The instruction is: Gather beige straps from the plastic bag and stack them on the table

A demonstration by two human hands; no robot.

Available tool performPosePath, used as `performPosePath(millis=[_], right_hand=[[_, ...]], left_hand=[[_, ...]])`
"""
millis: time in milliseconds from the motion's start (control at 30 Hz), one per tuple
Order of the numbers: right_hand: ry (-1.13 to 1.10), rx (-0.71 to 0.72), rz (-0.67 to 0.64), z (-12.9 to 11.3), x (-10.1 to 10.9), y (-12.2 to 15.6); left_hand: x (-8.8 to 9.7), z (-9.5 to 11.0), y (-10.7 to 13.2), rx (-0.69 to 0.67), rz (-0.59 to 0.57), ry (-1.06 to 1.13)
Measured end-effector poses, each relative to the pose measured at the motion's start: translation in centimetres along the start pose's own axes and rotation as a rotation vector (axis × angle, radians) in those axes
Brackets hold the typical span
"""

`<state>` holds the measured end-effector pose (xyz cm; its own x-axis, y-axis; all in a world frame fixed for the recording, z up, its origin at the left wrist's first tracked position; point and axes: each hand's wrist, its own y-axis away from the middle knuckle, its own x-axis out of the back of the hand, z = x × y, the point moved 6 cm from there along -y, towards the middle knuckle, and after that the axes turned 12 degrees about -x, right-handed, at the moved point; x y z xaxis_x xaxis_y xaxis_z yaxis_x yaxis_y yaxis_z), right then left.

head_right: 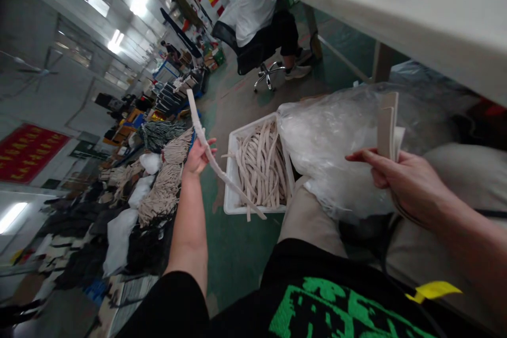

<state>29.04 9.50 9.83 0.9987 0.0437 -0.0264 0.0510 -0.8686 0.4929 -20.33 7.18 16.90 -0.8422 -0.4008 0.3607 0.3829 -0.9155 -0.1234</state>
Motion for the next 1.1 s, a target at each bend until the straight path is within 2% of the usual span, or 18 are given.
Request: performPosePath(millis=[67, 100, 167, 233, 367, 433, 500, 567, 633, 767, 867, 1000, 1100], right_hand=[[-0.036, -0.051, 0.015, 0.5, 0.0, -0.4], [-0.046, -0.066, 0.012, 0.7, 0.0, -0.5], [-0.057, -0.067, 0.008, 0.9, -0.1, -0.7], [-0.081, -0.057, 0.0, 1.1, -0.1, -1.0], [-0.106, -0.053, -0.035, 1.6, -0.2, -1.2], [-0.084, -0.066, -0.048, 1.7, -0.3, -1.2], [-0.066, -0.069, -0.054, 1.7, -0.4, -1.1], [-0.051, -0.065, -0.058, 1.6, -0.5, -1.0], [-0.044, -0.058, -0.064, 1.5, -0.5, -0.9], [-0.04, -0.034, -0.06, 1.3, -0.2, -0.9], [-0.025, -0.021, -0.088, 1.2, -0.3, -0.9], [-0.018, -0.018, -0.101, 1.1, -0.5, -0.8], [-0.002, -0.015, -0.129, 1.1, -0.9, -0.7]], left_hand=[[-1.8, -2.8, -2.3, 0.089, 0.001, -0.191], [-3.4, -4.0, -2.8, 0.112, -0.014, -0.242], [-7.6, -6.3, -2.3, 0.124, -0.094, -0.261], [-13.0, -8.2, 0.0, 0.135, -0.228, -0.254], [-23.5, -11.1, 7.5, 0.137, -0.502, -0.213], [-27.3, -12.0, 10.7, 0.11, -0.591, -0.24], [-29.3, -12.4, 12.5, 0.021, -0.614, -0.378], [-29.7, -12.6, 13.0, -0.046, -0.568, -0.495], [-29.2, -12.6, 12.9, -0.058, -0.516, -0.521], [-27.3, -11.8, 12.4, -0.068, -0.461, -0.492], [-25.6, -10.6, 12.4, -0.08, -0.368, -0.448], [-22.7, -7.8, 12.6, -0.083, -0.212, -0.345], [-20.3, -4.2, 12.6, -0.122, -0.109, -0.061]])
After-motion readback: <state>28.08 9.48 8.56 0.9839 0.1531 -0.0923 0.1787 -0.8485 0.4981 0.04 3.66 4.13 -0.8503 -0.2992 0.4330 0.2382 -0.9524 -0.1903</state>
